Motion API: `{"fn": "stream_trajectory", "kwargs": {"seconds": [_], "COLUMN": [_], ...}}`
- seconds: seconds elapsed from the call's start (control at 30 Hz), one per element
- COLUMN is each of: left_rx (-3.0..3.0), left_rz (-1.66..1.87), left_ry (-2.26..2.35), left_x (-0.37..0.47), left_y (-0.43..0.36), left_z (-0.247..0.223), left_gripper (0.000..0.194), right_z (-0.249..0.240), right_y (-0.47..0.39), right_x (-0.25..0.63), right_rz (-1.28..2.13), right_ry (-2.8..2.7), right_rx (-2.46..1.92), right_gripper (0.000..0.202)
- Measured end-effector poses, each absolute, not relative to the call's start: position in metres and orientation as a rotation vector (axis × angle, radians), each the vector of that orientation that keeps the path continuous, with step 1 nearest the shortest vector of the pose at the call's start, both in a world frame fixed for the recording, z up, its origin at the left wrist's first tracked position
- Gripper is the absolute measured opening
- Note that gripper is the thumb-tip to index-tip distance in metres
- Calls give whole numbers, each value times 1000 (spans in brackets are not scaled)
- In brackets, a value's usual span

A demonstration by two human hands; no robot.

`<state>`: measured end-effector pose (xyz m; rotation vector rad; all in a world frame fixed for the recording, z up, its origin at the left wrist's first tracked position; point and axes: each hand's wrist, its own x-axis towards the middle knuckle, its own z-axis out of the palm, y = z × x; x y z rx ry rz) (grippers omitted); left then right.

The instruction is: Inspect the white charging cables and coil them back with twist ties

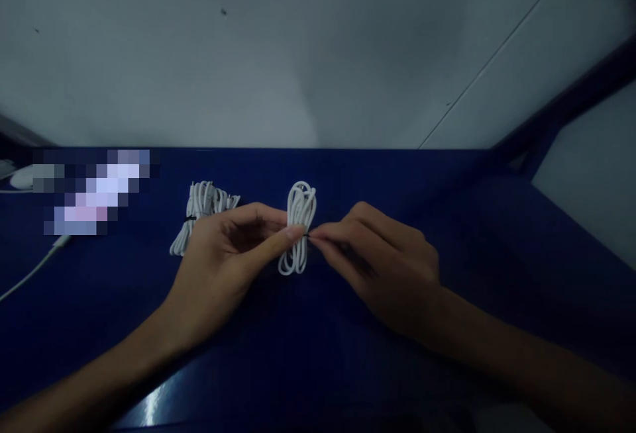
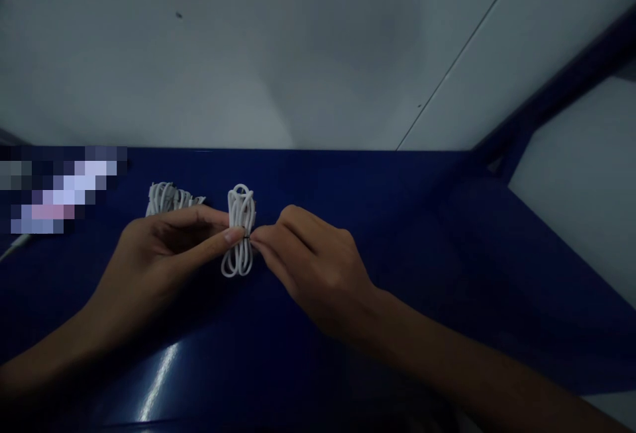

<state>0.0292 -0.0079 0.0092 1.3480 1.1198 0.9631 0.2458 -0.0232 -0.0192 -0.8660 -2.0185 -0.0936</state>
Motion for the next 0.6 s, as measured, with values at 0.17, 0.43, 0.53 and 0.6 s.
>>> {"fn": "stream_trajectory", "kwargs": {"seconds": [0.17, 0.43, 0.53, 0.6], "left_rx": [1307, 1279, 1266, 1248], "left_rz": [913, 888, 882, 860], "left_ry": [1102, 1095, 1089, 1075], "left_x": [29, 29, 27, 26], "left_y": [-5, -3, -3, -3], "left_z": [6, 3, 2, 2], "left_gripper": [7, 9, 10, 10], "right_z": [-18, -21, -21, -20], "right_y": [-18, -13, -13, -13], "right_x": [252, 258, 258, 257], "right_rz": [-96, -47, -65, -77], "right_ry": [-2079, -2110, -2105, -2102], "right_rx": [-821, -765, -785, -799], "right_gripper": [14, 15, 14, 12]}}
